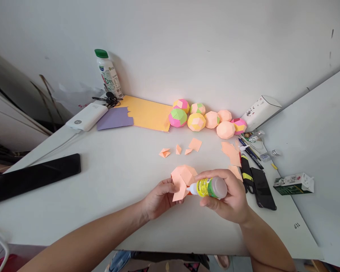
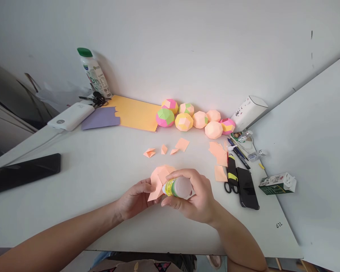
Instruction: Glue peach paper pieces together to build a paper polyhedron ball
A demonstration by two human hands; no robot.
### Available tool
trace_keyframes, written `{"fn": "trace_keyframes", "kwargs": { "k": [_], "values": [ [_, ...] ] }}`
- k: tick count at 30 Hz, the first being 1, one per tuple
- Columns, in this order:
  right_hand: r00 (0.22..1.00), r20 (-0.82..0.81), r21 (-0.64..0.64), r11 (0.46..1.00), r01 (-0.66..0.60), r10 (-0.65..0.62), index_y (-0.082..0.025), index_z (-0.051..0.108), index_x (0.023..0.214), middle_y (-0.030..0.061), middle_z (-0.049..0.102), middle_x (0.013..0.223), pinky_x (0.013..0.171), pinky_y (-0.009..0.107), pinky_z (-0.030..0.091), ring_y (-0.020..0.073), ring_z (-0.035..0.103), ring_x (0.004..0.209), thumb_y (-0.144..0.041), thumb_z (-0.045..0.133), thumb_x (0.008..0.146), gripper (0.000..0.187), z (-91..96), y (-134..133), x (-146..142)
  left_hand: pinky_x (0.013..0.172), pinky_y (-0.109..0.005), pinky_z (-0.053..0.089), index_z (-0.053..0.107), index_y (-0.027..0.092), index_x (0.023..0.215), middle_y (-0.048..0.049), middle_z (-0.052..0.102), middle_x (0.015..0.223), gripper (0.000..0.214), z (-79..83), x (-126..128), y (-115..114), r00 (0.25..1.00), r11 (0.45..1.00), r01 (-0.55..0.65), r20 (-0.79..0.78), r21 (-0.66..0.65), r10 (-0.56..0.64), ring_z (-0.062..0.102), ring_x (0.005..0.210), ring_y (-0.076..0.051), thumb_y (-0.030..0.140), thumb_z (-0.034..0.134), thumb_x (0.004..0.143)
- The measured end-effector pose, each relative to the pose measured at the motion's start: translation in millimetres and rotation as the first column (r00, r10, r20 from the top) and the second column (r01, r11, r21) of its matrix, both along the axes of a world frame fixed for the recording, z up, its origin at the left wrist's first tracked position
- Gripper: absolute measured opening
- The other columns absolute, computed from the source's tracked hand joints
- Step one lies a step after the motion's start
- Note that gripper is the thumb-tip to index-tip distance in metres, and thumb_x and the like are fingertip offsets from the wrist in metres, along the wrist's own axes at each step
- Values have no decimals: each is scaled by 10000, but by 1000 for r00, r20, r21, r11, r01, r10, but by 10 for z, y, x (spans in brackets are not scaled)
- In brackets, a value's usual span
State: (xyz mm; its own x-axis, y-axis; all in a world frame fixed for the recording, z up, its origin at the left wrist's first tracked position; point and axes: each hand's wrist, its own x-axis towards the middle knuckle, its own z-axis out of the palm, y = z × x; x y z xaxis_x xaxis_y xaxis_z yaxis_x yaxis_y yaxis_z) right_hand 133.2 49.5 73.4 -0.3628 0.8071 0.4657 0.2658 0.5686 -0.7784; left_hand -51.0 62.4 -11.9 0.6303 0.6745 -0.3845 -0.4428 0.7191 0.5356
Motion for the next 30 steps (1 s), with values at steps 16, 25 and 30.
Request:
{"fn": "trace_keyframes", "kwargs": {
  "k": [16, 25, 30],
  "values": [
    [1000, -22, -59, 998, 5, -6, -225, 573, 1050, 32, 739, 741, 601, 276, 570, 206, 727, 742, -421, 716, 792, 354, 18, -23, -17, 600, -254, 403, 664, 125, 727, -35, 620, 642, 141, -2, 4, 6, 1000, 1000, -4, -13, 10, 4, 514, 579, -132, 219, 673, 622],
    [996, -34, -33, 996, 86, -87, -229, 575, 1006, 54, 745, 806, 585, 299, 571, 210, 714, 720, -456, 713, 784, 347, -30, -16, -11, 587, -256, 403, 672, 117, 736, -47, 620, 626, 156, 19, 9, 2, 1000, 1000, 0, -15, 16, 0, 516, 569, -138, 215, 658, 616],
    [992, -45, -32, 993, 113, -114, -228, 566, 1004, 55, 742, 819, 576, 299, 562, 203, 701, 705, -458, 715, 783, 352, -41, -9, -1, 586, -251, 401, 670, 119, 716, -45, 619, 614, 152, 21, 9, 3, 1000, 1000, 5, -22, 20, -4, 514, 564, -136, 223, 661, 606]
  ]
}}
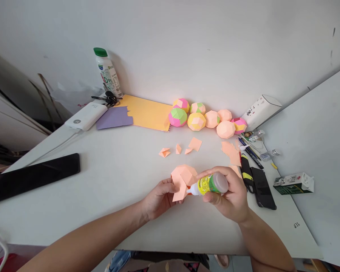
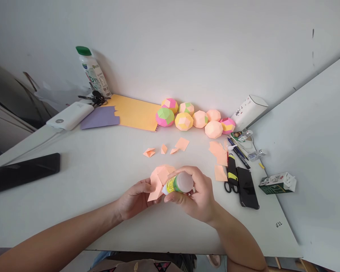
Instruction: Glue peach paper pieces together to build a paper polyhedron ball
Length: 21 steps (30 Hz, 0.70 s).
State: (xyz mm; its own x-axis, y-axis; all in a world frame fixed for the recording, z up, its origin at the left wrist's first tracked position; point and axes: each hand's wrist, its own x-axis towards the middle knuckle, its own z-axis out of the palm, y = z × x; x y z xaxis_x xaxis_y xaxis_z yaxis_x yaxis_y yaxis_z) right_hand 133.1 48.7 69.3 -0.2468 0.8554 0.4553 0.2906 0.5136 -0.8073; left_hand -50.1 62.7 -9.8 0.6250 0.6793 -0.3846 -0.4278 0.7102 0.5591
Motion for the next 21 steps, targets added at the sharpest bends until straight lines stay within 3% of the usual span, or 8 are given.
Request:
{"fn": "trace_keyframes", "kwargs": {
  "k": [9, 13, 16, 18, 19, 20, 21],
  "values": [
    [999, -49, -30, 1000, -5, 3, -230, 565, 1004, 55, 729, 826, 573, 301, 550, 197, 678, 710, -436, 715, 791, 332, 0, -4, -4, 578, -249, 392, 683, 115, 769, -46, 649, 653, 183, -17, -7, 6, 1000, 1000, -8, 26, -14, 9, 528, 557, -129, 206, 670, 610],
    [984, -163, -168, 985, 47, -75, -228, 537, 989, 61, 711, 907, 485, 261, 500, 132, 613, 570, -384, 687, 823, 273, 27, 66, 66, 586, -248, 402, 682, 120, 755, -48, 660, 651, 156, -25, -11, 5, 998, 1000, 1, 56, -13, 0, 541, 558, -128, 195, 658, 620],
    [944, -264, -277, 953, 121, -196, -254, 462, 942, 28, 659, 1021, 476, 266, 490, 99, 588, 515, -343, 658, 832, 242, -44, 292, 238, 590, -251, 412, 696, 113, 816, -70, 687, 747, 222, -34, -9, 2, 998, 999, 16, 56, -35, -14, 559, 594, -136, 187, 658, 610],
    [952, -165, -322, 926, 197, -259, -237, 410, 814, 19, 616, 1037, 568, 310, 527, 142, 651, 641, -347, 687, 778, 300, -186, 507, 384, 588, -254, 414, 699, 106, 823, -78, 684, 765, 241, -39, -5, -2, 998, 998, 31, 56, -47, -28, 556, 582, -133, 197, 660, 604],
    [959, -30, -307, 916, 260, -282, -223, 385, 735, 15, 608, 956, 601, 318, 525, 155, 652, 671, -363, 672, 771, 322, -284, 619, 453, 587, -255, 415, 698, 103, 806, -77, 676, 754, 228, -39, -2, -4, 998, 998, 39, 61, -48, -36, 553, 572, -131, 206, 658, 606],
    [933, 142, -236, 904, 357, -332, -221, 363, 687, 10, 593, 854, 620, 320, 516, 170, 645, 695, -370, 640, 776, 327, -394, 723, 514, 582, -254, 415, 694, 101, 780, -72, 664, 731, 210, -37, 1, -6, 997, 998, 44, 65, -48, -40, 548, 558, -128, 216, 655, 608],
    [858, 315, -110, 882, 457, -406, -223, 356, 655, 6, 565, 778, 642, 321, 503, 188, 635, 737, -365, 605, 777, 312, -508, 814, 563, 580, -253, 416, 690, 100, 764, -68, 653, 717, 198, -32, 3, -6, 997, 998, 46, 71, -48, -43, 545, 550, -126, 222, 650, 613]
  ]
}}
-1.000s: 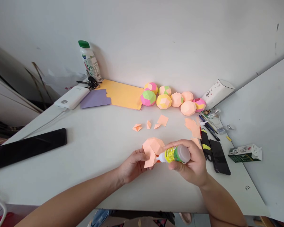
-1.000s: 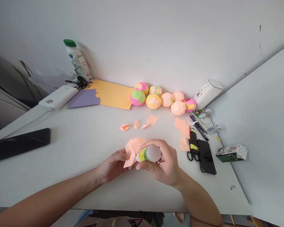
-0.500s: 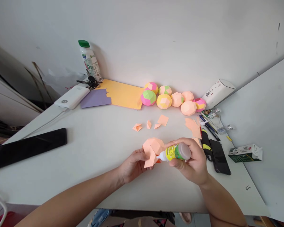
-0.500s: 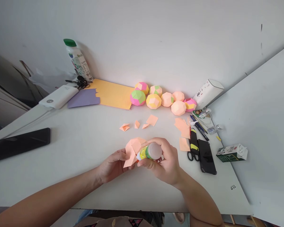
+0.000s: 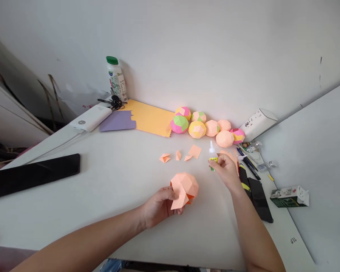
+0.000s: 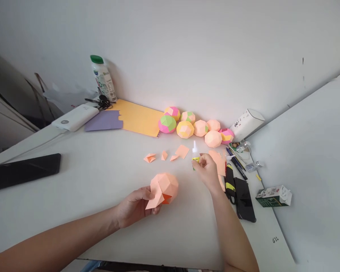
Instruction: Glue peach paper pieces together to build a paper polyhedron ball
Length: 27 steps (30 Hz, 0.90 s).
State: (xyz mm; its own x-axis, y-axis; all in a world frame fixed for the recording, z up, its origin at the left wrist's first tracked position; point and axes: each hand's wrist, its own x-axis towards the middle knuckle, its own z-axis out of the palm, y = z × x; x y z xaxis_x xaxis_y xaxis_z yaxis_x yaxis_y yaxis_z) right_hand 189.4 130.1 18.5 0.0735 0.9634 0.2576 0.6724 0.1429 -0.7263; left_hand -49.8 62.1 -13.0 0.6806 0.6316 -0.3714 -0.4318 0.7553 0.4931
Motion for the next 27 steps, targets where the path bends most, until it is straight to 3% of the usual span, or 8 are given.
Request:
{"fn": "trace_keyframes", "kwargs": {
  "k": [3, 5, 11, 16, 20, 24, 27],
  "values": [
    [986, 166, 41, 999, -1, -6, -225, 375, 588, 16, 502, 699, 664, 354, 466, 222, 573, 743, -270, 608, 709, 266, -295, 160, 74, 580, -251, 422, 681, 96, 755, -65, 633, 702, 187, 25, 2, 6, 1000, 1000, -9, 15, -7, 10, 545, 545, -125, 223, 629, 627],
    [970, 242, 72, 997, -33, 15, -228, 378, 572, 20, 479, 686, 680, 381, 454, 225, 533, 720, -240, 595, 708, 256, -392, 174, 72, 576, -252, 423, 676, 93, 751, -63, 618, 681, 189, 40, 2, 11, 999, 999, -27, 25, -19, 28, 544, 539, -126, 222, 619, 626],
    [929, 352, 178, 967, -184, 112, -202, 542, 775, 138, 575, 1011, 888, 462, 438, 282, 530, 1022, -278, 528, 848, 106, -253, 167, -132, 571, -258, 421, 671, 91, 779, -63, 602, 654, 252, 55, -1, -18, 997, 997, -31, 62, -64, 35, 546, 550, -146, 237, 568, 602],
    [833, 411, 55, 902, -429, 371, -213, 609, 1008, 106, 634, 1091, 959, 407, 462, 237, 560, 1093, -244, 552, 859, 163, -231, 494, -625, 549, -248, 403, 639, 98, 698, -46, 568, 615, 213, 77, -8, -29, 996, 994, -80, 41, -80, 83, 510, 518, -134, 236, 511, 599],
    [759, 461, -87, 875, -477, 460, -172, 611, 1144, 150, 590, 1221, 993, 470, 441, 285, 497, 1209, -120, 584, 785, 364, -303, 772, -909, 553, -248, 405, 613, 105, 668, -43, 560, 601, 169, 90, -30, 30, 987, 980, -161, -5, -119, 162, 497, 510, -131, 209, 499, 599],
    [711, 481, -204, 854, -479, 514, -173, 676, 1066, 150, 533, 1320, 989, 451, 446, 290, 453, 1277, 15, 507, 738, 414, -297, 831, -918, 561, -245, 410, 609, 112, 673, -34, 546, 600, 158, 91, -63, 95, 982, 976, -183, 16, -121, 186, 493, 511, -125, 204, 498, 608],
    [709, 454, -250, 841, -479, 539, -193, 715, 924, 119, 589, 1253, 955, 418, 472, 269, 518, 1212, -1, 510, 761, 325, -278, 793, -875, 556, -247, 415, 622, 111, 694, -36, 549, 605, 169, 84, -83, 115, 980, 978, -185, 55, -98, 191, 497, 516, -128, 200, 501, 617]
  ]
}}
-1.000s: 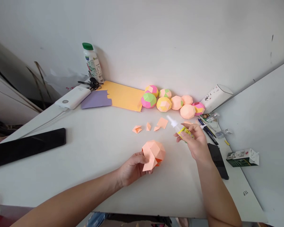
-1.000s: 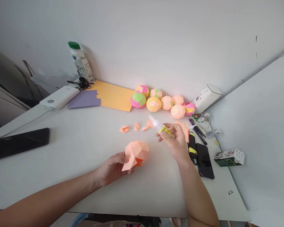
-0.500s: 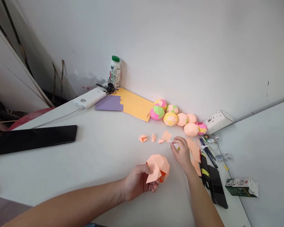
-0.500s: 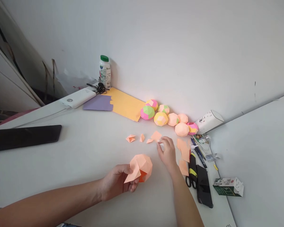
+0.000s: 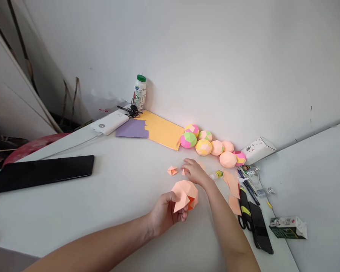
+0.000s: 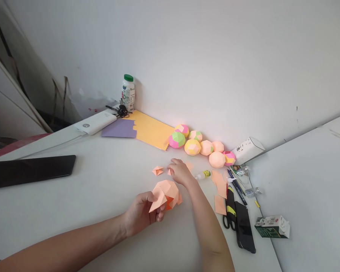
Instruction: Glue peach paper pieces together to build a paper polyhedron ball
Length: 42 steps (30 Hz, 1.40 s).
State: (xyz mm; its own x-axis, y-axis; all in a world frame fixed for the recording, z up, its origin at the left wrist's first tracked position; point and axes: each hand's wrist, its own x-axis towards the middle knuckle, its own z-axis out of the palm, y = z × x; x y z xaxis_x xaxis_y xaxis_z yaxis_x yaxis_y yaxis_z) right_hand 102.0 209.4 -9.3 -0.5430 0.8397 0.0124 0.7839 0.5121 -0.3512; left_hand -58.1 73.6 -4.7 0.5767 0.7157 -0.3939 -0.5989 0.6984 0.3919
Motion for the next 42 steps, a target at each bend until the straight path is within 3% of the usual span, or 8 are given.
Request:
{"fn": "trace_keyframes", "kwargs": {
  "k": [5, 9, 12, 15, 17, 20, 32, 42],
  "values": [
    [979, -165, 49, 990, 129, -119, -184, 692, 808, 126, 605, 1194, 949, 419, 457, 254, 558, 1120, -113, 507, 854, 203, 138, -203, 112, 561, -253, 428, 647, 108, 753, -39, 558, 632, 189, -9, -26, 13, 1000, 998, 19, 18, 62, -21, 497, 533, -129, 189, 517, 641],
    [889, -394, 85, 954, 287, -233, -187, 654, 817, 114, 596, 1053, 801, 350, 500, 221, 584, 989, -286, 512, 903, 193, 352, -673, 317, 592, -259, 451, 678, 104, 834, -56, 600, 698, 210, -38, -24, 14, 1000, 992, 14, 11, 128, -16, 524, 579, -136, 196, 548, 697],
    [610, -685, -317, 917, 241, -397, -189, 644, 718, 18, 576, 741, 563, 267, 434, 121, 524, 602, -352, 616, 857, 217, 388, -1104, 435, 606, -257, 455, 694, 105, 888, -68, 623, 740, 219, -80, -6, -7, 1000, 985, 25, 3, 172, -26, 545, 627, -145, 182, 576, 720],
    [465, -632, -670, 739, 75, -620, -168, 637, 661, -43, 459, 509, 458, 238, 315, 76, 391, 453, -403, 685, 803, 278, 284, -1419, 452, 593, -251, 450, 698, 114, 836, -54, 615, 690, 161, -118, 16, -36, 999, 979, 54, -16, 197, -52, 548, 627, -147, 192, 600, 734],
    [381, -581, -774, 633, 15, -719, -162, 646, 684, -71, 401, 449, 422, 224, 249, 57, 323, 411, -431, 723, 762, 290, 197, -1536, 434, 596, -250, 449, 683, 115, 748, -45, 605, 650, 115, -133, 29, -49, 997, 970, 82, -30, 228, -77, 542, 607, -140, 202, 607, 745],
    [302, -555, -815, 579, -12, -775, -164, 655, 718, -84, 396, 417, 389, 211, 199, 45, 284, 380, -435, 749, 734, 287, 120, -1614, 411, 597, -245, 445, 669, 117, 716, -39, 605, 625, 111, -144, 46, -52, 993, 960, 114, -63, 254, -101, 538, 586, -132, 211, 618, 743],
    [257, -570, -818, 568, -91, -780, -160, 659, 701, -60, 474, 437, 381, 209, 243, 53, 338, 390, -447, 741, 731, 300, 13, -1648, 351, 724, -286, 470, 703, 121, 736, -74, 658, 710, 160, -84, 29, -64, 981, 949, 154, -155, 275, -114, 573, 721, -185, 263, 643, 697],
    [352, -723, -561, 803, 203, -594, -182, 659, 675, 4, 556, 726, 418, 233, 422, 104, 570, 521, -353, 698, 791, 211, -26, -1708, 276, 658, -269, 532, 714, 147, 994, -83, 690, 1005, 236, -48, 33, -81, 999, 992, 31, -48, 126, -25, 614, 859, -186, 205, 616, 786]
  ]
}}
